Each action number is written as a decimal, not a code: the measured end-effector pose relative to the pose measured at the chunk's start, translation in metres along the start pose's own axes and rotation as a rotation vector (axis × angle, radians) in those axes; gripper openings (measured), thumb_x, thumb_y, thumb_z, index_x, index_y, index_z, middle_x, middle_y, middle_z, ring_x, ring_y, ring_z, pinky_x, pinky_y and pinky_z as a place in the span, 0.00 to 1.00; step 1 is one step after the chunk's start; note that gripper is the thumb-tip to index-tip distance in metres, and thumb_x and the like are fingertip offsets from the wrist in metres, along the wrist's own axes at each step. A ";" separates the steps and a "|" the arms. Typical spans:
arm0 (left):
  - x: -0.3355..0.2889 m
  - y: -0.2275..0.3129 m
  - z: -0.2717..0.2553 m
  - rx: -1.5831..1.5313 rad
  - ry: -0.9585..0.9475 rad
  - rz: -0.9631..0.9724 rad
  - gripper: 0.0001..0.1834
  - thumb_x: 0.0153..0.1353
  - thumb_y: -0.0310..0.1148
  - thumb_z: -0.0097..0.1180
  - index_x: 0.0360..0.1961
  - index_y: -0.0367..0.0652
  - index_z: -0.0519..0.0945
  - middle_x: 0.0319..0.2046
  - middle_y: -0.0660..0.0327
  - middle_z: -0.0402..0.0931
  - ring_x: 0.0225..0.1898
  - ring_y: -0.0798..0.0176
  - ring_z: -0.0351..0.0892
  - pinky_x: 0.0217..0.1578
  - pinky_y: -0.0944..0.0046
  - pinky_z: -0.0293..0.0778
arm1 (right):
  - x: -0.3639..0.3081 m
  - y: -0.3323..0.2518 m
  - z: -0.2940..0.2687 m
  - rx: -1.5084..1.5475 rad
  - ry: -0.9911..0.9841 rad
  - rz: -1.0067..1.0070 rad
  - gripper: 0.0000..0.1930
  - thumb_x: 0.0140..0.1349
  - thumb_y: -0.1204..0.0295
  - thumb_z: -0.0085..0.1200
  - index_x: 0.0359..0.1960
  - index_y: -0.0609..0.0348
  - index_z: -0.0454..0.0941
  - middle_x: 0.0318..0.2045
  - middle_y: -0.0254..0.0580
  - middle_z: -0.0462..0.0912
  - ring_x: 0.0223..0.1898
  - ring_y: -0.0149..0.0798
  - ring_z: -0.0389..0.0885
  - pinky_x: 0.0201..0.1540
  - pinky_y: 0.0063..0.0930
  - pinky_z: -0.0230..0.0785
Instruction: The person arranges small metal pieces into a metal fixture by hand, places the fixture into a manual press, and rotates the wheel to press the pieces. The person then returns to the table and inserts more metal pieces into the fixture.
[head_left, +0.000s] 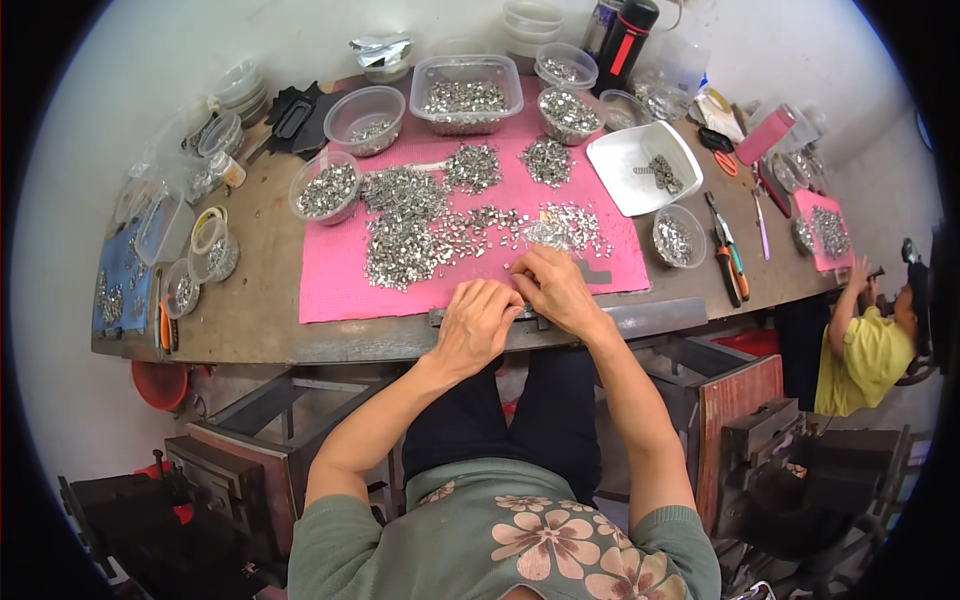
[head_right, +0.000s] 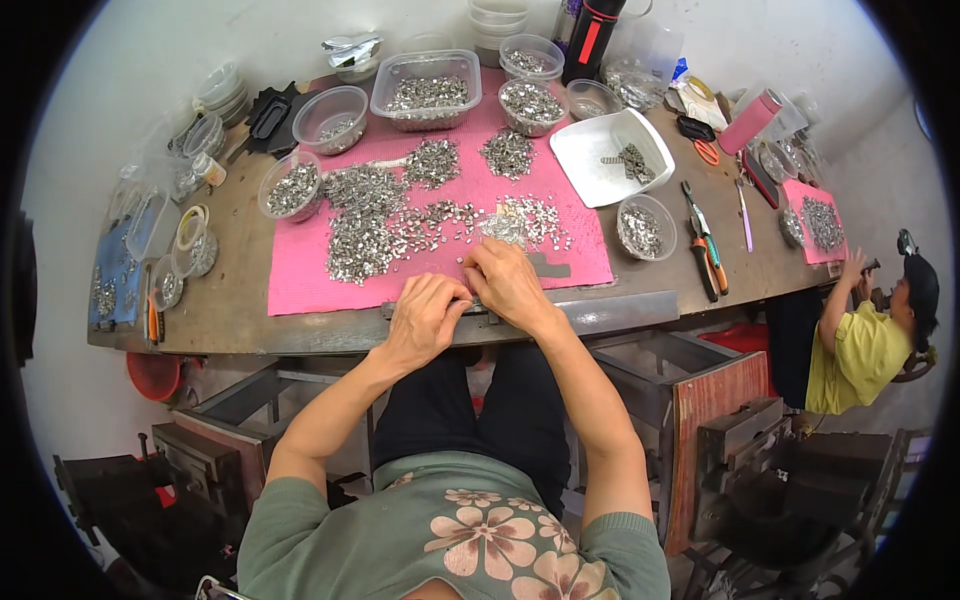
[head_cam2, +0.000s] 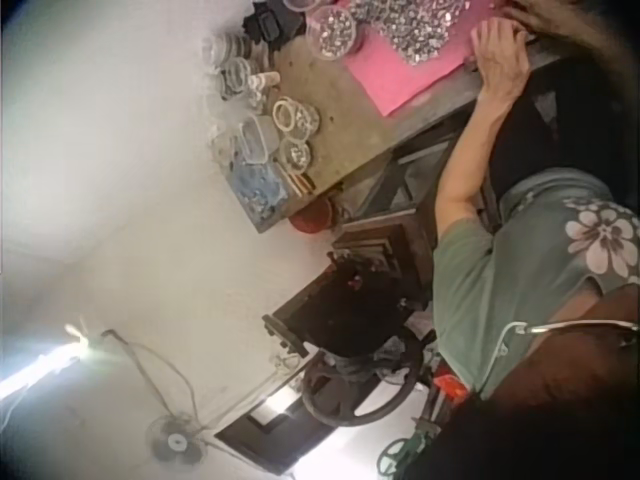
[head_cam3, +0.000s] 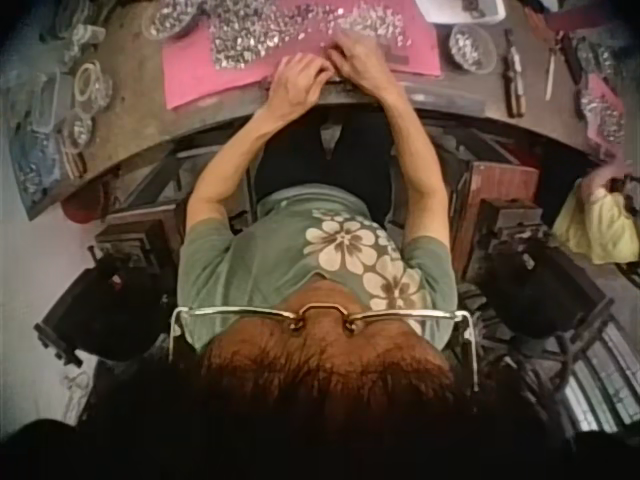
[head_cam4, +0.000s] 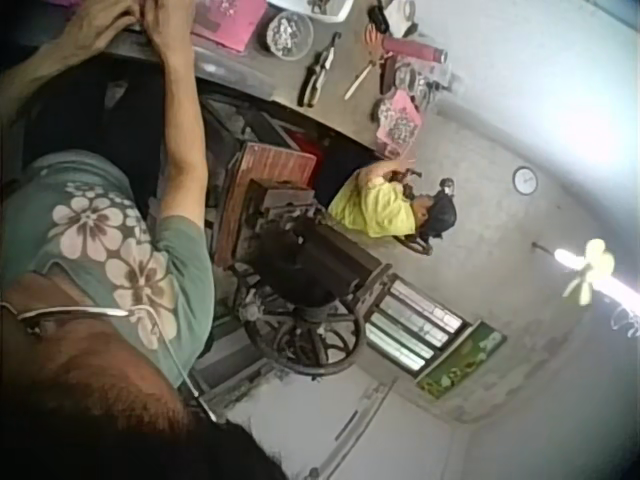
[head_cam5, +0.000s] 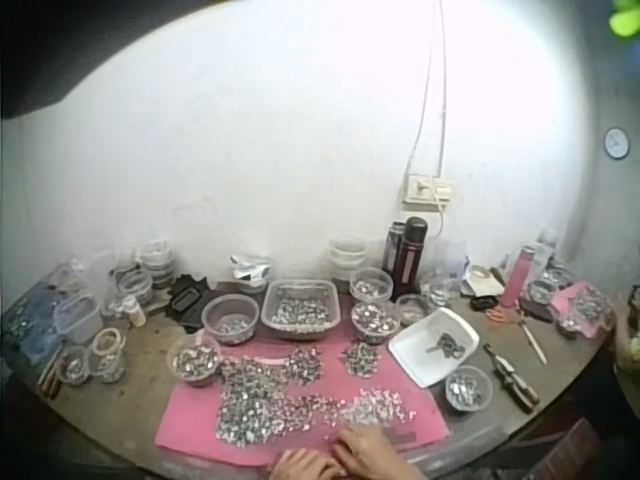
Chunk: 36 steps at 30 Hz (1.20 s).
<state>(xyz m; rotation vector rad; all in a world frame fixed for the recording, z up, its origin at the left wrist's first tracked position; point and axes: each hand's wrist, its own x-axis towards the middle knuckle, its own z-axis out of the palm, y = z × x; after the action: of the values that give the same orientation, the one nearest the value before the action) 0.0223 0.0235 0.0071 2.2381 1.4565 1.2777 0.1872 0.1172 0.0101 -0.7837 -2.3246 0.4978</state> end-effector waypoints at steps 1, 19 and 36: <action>0.000 0.000 0.000 0.010 -0.003 0.012 0.05 0.61 0.27 0.62 0.37 0.41 0.77 0.34 0.59 0.76 0.39 0.53 0.76 0.44 0.54 0.67 | -0.001 -0.001 0.001 0.052 0.059 0.043 0.05 0.58 0.78 0.63 0.35 0.63 0.81 0.29 0.45 0.79 0.31 0.47 0.80 0.35 0.39 0.72; -0.028 0.012 -0.009 0.187 0.092 -0.017 0.29 0.57 0.27 0.67 0.61 0.39 0.76 0.48 0.53 0.80 0.50 0.49 0.77 0.56 0.49 0.67 | -0.052 -0.039 0.002 0.451 0.201 0.273 0.05 0.60 0.82 0.60 0.37 0.65 0.78 0.38 0.45 0.82 0.42 0.44 0.81 0.47 0.33 0.72; -0.029 0.011 -0.007 0.077 0.120 -0.068 0.29 0.59 0.25 0.64 0.63 0.39 0.74 0.43 0.52 0.79 0.46 0.48 0.77 0.52 0.50 0.68 | -0.044 -0.046 0.006 -0.116 0.185 -0.102 0.09 0.55 0.78 0.63 0.38 0.59 0.80 0.36 0.41 0.79 0.40 0.46 0.78 0.44 0.40 0.65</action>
<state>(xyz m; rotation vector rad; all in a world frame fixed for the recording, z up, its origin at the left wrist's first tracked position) 0.0198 -0.0079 0.0012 2.1715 1.6360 1.3787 0.1922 0.0532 0.0099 -0.7285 -2.2218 0.2373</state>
